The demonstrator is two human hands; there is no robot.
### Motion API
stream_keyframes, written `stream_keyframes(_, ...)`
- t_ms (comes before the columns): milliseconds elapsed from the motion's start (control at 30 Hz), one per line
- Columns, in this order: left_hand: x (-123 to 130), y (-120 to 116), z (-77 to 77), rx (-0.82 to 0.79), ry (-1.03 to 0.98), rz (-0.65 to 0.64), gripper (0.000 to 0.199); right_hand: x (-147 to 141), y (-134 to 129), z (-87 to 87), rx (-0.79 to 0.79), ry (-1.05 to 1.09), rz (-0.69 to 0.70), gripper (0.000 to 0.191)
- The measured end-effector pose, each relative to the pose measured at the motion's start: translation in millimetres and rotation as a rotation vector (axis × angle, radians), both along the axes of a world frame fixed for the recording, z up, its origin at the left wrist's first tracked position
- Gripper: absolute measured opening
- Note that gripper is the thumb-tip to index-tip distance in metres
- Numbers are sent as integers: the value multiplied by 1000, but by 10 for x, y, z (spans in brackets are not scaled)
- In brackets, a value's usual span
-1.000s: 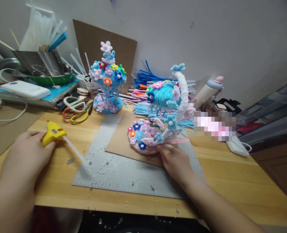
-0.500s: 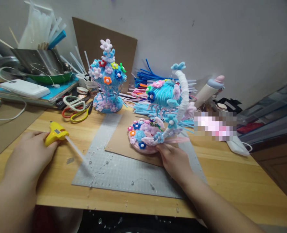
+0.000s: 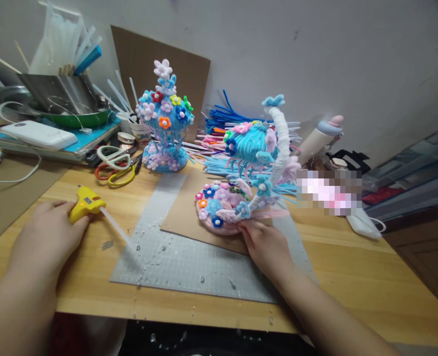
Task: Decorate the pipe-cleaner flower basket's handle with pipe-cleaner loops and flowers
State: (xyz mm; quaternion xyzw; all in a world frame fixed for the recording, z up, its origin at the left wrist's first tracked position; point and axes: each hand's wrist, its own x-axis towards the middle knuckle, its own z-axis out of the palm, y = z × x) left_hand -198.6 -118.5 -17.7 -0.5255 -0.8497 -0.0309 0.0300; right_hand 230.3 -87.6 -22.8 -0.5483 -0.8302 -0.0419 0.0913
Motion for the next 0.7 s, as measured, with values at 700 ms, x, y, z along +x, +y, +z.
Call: stream_keyframes(700,-23,-12,-26,-35,-23,24,67,-14,33,-27,33,-4,75,26)
